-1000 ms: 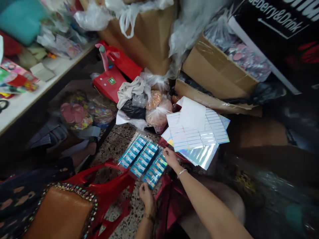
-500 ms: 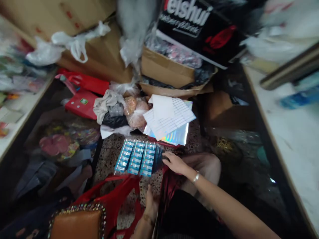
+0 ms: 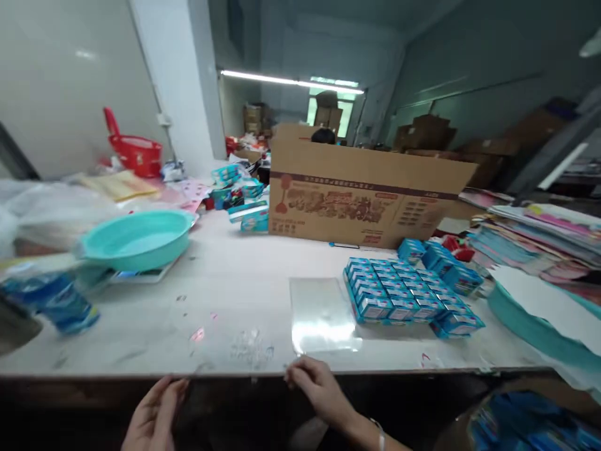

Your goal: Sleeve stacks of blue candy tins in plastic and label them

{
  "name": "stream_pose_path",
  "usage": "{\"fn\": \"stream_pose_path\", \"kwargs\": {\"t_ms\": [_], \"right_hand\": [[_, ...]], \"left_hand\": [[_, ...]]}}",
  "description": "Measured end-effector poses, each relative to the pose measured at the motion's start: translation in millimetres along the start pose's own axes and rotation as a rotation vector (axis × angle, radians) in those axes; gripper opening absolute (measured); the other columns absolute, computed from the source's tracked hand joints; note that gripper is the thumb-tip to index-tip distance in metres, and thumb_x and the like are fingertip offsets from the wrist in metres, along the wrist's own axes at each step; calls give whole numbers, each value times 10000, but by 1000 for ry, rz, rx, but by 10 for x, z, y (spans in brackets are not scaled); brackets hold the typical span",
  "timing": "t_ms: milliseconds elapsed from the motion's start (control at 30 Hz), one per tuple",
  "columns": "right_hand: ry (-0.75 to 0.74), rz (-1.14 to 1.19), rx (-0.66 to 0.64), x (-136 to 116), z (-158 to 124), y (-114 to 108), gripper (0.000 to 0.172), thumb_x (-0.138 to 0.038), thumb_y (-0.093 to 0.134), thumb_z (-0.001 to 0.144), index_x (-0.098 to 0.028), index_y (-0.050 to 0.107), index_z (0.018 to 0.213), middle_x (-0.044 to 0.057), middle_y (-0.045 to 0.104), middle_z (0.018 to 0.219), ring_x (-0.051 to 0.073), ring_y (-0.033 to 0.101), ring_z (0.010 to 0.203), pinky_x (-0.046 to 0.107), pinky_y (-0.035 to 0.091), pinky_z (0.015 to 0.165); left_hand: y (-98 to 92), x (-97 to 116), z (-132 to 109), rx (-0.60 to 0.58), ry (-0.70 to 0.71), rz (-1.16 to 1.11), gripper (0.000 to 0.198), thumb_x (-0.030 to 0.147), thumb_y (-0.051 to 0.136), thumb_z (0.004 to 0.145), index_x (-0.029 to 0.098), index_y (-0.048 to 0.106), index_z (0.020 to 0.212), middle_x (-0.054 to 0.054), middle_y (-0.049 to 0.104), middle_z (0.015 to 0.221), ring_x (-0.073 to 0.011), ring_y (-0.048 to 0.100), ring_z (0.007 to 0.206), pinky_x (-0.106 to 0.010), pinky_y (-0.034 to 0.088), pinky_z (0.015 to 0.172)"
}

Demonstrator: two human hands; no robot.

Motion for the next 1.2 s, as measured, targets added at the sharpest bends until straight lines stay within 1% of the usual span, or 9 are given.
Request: {"fn": "stream_pose_path", "kwargs": {"t_ms": [133, 233, 367, 533, 667, 800, 1067, 1133, 1200], "right_hand": [[-44, 154, 615, 114, -332, -1452, 399, -564, 723, 769, -200, 669, 922, 26, 669, 778, 199, 621, 784, 330, 510, 762], [36, 390, 915, 425, -529, -2137, 524, -559, 827, 622, -221, 649, 981, 35, 694, 955, 219, 637, 939, 327, 532, 802], [201, 709, 983, 818, -541, -2420, 610, -474, 898, 501, -249, 610, 990, 17, 705, 1014, 222, 670, 1005, 318, 556, 812], [369, 861, 720, 986, -332, -2264, 527, -487, 890, 554, -228, 538, 849, 77, 755, 919, 247, 732, 837, 343, 573, 711], [344, 735, 792, 1023, -290, -2310, 579, -533, 864, 575, -203, 631, 989, 100, 752, 1025, 288, 721, 973, 360, 578, 756], [306, 614, 859, 1008, -246, -2280, 597, -508, 831, 615, -202, 651, 1095, 88, 743, 1054, 310, 681, 1075, 406, 569, 868], [326, 541, 579, 749, -88, -1952, 693, -437, 799, 661, -290, 573, 1300, 66, 668, 1293, 323, 591, 1247, 497, 505, 1046], [320, 545, 482, 569, 23, -1705, 617, -423, 792, 670, -293, 603, 1243, 62, 656, 1315, 319, 577, 1266, 493, 500, 1053], [308, 559, 380, 328, 105, -1333, 531, -429, 782, 676, -259, 638, 1158, 85, 666, 1289, 328, 579, 1260, 503, 490, 1054]], "left_hand": [[1684, 253, -229, -463, 74, 62, 723, 649, 807, 543, 171, 669, 1067, -110, 758, 954, -351, 697, 1039, -562, 485, 1027], [2935, 90, -641, -866, 34, 164, 719, 633, 770, 651, 155, 634, 1170, -172, 722, 1123, -321, 680, 1082, -473, 507, 988], [4214, -322, -1058, -1128, -83, 316, 601, 596, 544, 897, 150, 565, 1299, -216, 559, 1410, -308, 557, 1285, -433, 459, 1039], [5230, -794, -1223, -1145, -165, 406, 609, 553, 330, 993, 118, 534, 1366, -183, 406, 1554, -287, 364, 1450, -421, 325, 1156], [5569, -1121, -1333, -1164, -216, 410, 707, 670, 301, 952, 102, 688, 1118, -184, 661, 1287, -312, 559, 1277, -424, 362, 1130], [5626, -1257, -1326, -1090, -242, 321, 737, 734, 261, 923, 137, 683, 830, -163, 738, 1019, -289, 649, 1089, -404, 418, 1060], [5653, -908, -1128, -999, -99, 288, 646, 721, 352, 907, 205, 508, 551, -72, 563, 605, -249, 606, 816, -387, 469, 894], [5489, -716, -801, -965, -93, 254, 629, 697, 380, 917, 196, 521, 563, -53, 536, 589, -242, 590, 812, -389, 459, 914], [5094, -512, -437, -899, -154, 166, 606, 677, 418, 920, 188, 523, 578, -33, 515, 566, -229, 583, 785, -399, 452, 943]]}}
Point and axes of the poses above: each hand's wrist, its own z-axis towards the middle knuckle, its own y-axis out of the palm, x = y × z, the point moved 9 cm from there along z, towards the middle knuckle
